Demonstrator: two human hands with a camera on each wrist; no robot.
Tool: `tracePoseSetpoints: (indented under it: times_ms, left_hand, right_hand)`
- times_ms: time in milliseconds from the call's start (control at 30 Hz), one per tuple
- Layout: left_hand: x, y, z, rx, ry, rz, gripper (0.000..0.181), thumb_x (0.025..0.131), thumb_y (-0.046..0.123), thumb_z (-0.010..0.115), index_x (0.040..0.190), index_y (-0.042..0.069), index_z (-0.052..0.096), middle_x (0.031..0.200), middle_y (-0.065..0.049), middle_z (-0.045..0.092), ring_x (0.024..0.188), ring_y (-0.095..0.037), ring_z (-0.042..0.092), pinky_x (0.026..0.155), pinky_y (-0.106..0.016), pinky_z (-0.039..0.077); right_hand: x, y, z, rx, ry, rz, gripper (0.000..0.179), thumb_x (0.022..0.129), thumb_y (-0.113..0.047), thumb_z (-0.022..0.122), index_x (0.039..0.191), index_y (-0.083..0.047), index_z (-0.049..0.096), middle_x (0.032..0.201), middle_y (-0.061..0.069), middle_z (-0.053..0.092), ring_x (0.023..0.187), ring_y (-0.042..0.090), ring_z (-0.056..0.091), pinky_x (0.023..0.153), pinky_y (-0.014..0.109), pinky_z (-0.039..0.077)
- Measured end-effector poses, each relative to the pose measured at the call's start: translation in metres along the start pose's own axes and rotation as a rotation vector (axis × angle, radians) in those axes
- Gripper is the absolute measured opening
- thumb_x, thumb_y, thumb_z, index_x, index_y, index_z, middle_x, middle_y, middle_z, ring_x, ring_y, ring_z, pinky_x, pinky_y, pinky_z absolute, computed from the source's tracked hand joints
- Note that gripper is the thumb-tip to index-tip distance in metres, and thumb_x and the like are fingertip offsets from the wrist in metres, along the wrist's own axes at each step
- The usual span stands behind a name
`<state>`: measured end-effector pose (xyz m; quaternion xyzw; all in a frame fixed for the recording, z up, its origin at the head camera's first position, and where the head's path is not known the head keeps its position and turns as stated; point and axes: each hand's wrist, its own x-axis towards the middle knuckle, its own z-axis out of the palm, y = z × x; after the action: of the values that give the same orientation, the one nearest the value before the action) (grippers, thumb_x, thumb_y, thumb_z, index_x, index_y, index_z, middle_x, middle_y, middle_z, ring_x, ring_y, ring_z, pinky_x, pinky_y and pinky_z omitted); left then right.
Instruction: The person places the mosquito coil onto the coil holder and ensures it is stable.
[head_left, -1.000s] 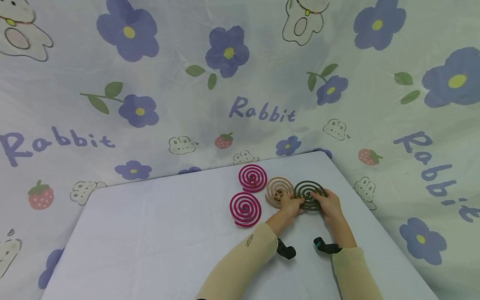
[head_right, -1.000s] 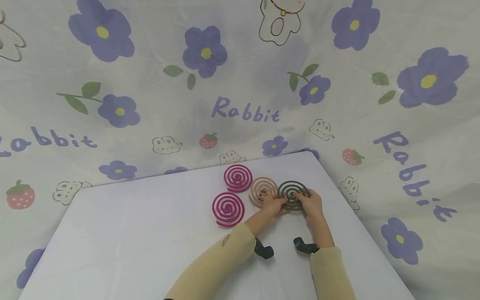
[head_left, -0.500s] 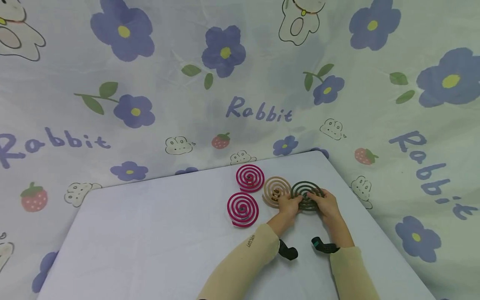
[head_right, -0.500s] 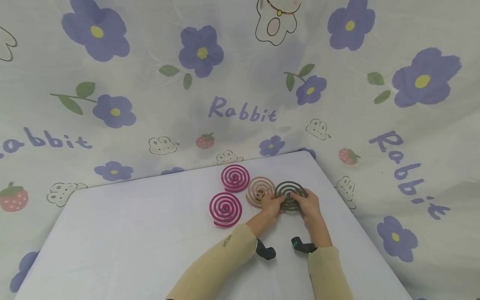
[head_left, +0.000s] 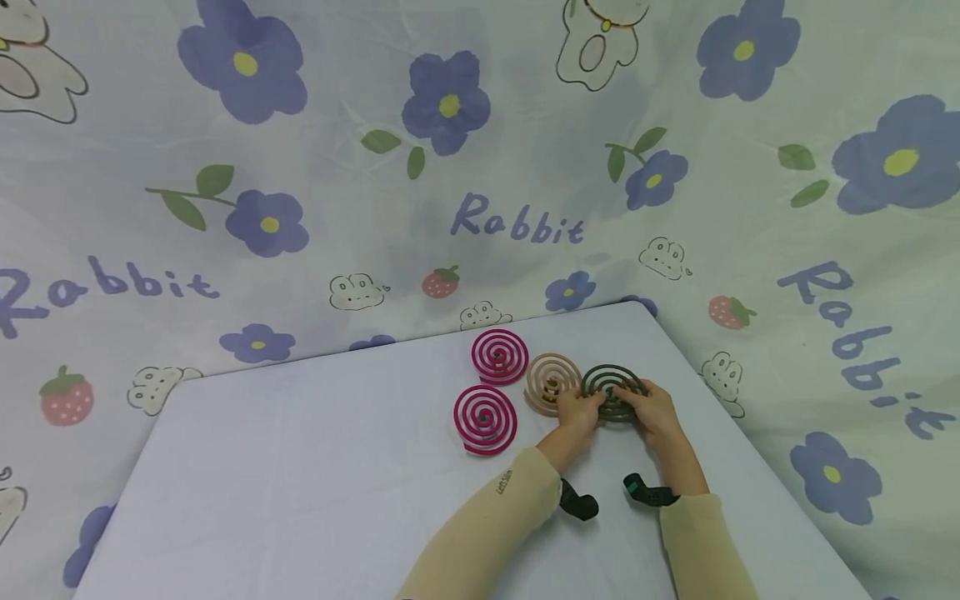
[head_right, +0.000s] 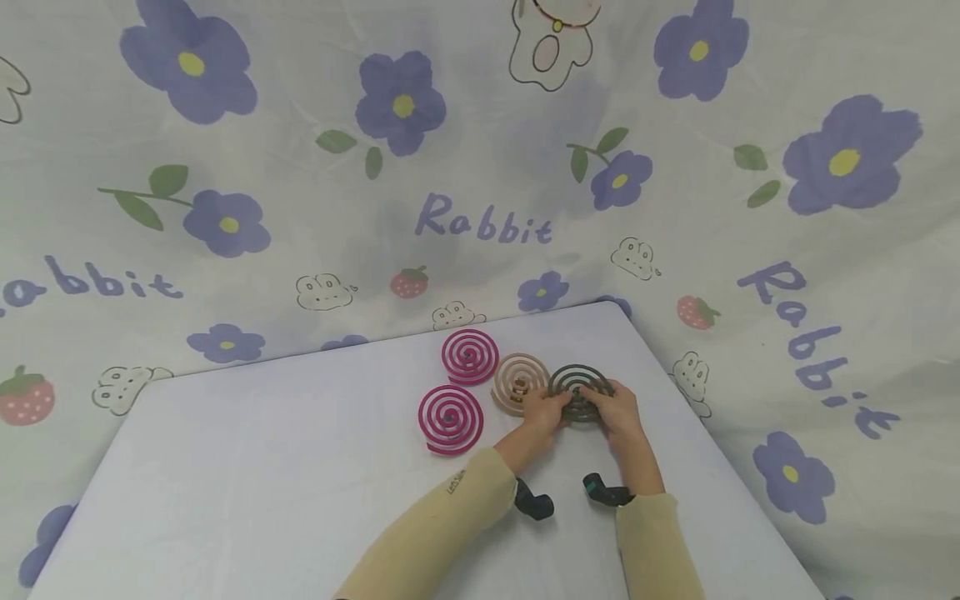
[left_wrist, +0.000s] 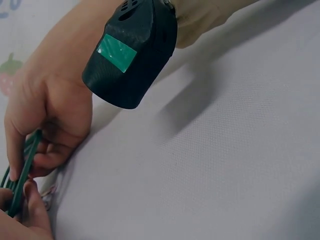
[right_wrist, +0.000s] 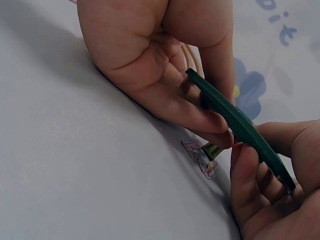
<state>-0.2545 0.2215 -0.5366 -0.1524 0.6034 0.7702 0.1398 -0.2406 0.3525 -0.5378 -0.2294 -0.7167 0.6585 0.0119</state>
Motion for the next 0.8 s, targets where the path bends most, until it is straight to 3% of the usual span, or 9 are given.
tracePoseSetpoints:
  times_ms: [267,533,800]
  left_hand:
    - [-0.0001,0.0014,-0.0008,0.010,0.011,-0.007,0.017,0.087,0.005,0.072,0.103,-0.001,0.069,0.088,-0.004,0.066,0.074,-0.017,0.065,0.057,-0.029,0.053]
    - [-0.0009,0.0009,-0.0043,-0.004,-0.021,0.002,0.016,0.087,0.004,0.072,0.101,-0.001,0.068,0.087,-0.004,0.066,0.074,-0.017,0.065,0.055,-0.026,0.051]
    - [-0.0046,-0.0025,-0.0093,-0.112,-0.117,-0.058,0.015,0.088,-0.003,0.066,0.103,-0.006,0.065,0.092,-0.011,0.069,0.090,-0.028,0.068,0.073,-0.037,0.057]
  right_hand:
    - [0.0002,0.0003,0.0024,-0.065,0.020,0.003,0.059,0.087,-0.019,0.075,0.131,0.010,0.047,0.112,0.010,0.059,0.087,0.004,0.057,0.072,0.015,0.049]
    - [0.0003,0.0018,0.0028,-0.093,0.022,0.000,0.058,0.087,-0.020,0.075,0.130,0.009,0.048,0.117,0.014,0.057,0.088,0.007,0.057,0.072,0.015,0.049]
    - [-0.0022,-0.0006,0.0010,-0.112,0.030,-0.011,0.060,0.087,-0.021,0.074,0.132,0.008,0.046,0.119,0.017,0.057,0.086,0.005,0.057,0.071,0.016,0.050]
